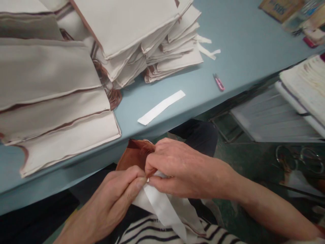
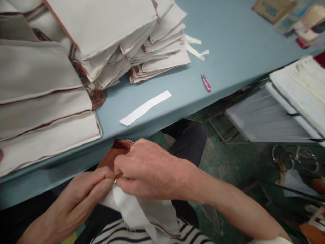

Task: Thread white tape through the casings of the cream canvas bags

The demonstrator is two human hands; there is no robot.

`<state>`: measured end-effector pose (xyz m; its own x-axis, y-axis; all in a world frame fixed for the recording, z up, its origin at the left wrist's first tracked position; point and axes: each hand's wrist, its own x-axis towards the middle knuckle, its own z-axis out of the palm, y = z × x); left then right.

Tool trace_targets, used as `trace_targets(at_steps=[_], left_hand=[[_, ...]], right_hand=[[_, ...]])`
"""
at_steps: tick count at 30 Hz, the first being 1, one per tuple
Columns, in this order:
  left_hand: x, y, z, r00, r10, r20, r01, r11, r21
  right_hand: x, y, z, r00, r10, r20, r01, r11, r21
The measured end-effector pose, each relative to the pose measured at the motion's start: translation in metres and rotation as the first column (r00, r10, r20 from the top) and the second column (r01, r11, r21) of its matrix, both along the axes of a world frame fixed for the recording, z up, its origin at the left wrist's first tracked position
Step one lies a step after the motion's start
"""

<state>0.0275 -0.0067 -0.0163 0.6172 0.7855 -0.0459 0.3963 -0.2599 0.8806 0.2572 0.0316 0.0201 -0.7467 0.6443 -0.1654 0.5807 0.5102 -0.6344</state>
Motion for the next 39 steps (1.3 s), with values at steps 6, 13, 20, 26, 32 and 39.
trace_targets(at_steps=[6, 13, 20, 26, 32, 39], left_hand=[[-0.001, 0.002, -0.005, 0.999, -0.028, 0.037, 0.033, 0.990, -0.136], [0.002, 0.000, -0.002, 0.999, -0.023, 0.042, 0.032, 0.974, -0.226], [0.010, -0.005, 0.000, 0.999, 0.022, -0.024, -0.023, 0.999, -0.031], [0.014, -0.009, -0.003, 0.996, 0.063, -0.062, -0.051, 0.982, 0.183], [0.010, -0.011, -0.009, 1.000, 0.018, 0.002, -0.018, 0.973, 0.228], [0.007, -0.011, -0.005, 0.987, 0.025, 0.161, -0.033, 0.998, 0.047]], right_hand=[[-0.007, -0.004, 0.007, 0.993, 0.053, 0.105, -0.055, 0.998, 0.009], [-0.001, -0.007, 0.010, 0.999, -0.050, 0.006, 0.050, 0.991, -0.125], [0.009, 0.004, -0.008, 0.989, -0.006, -0.147, -0.031, 0.968, -0.250], [0.001, 0.002, -0.026, 0.989, 0.027, -0.145, -0.054, 0.982, -0.181], [0.005, 0.008, -0.041, 0.933, -0.084, -0.349, -0.112, 0.856, -0.505], [0.000, -0.004, -0.039, 0.856, -0.177, -0.487, -0.109, 0.858, -0.503]])
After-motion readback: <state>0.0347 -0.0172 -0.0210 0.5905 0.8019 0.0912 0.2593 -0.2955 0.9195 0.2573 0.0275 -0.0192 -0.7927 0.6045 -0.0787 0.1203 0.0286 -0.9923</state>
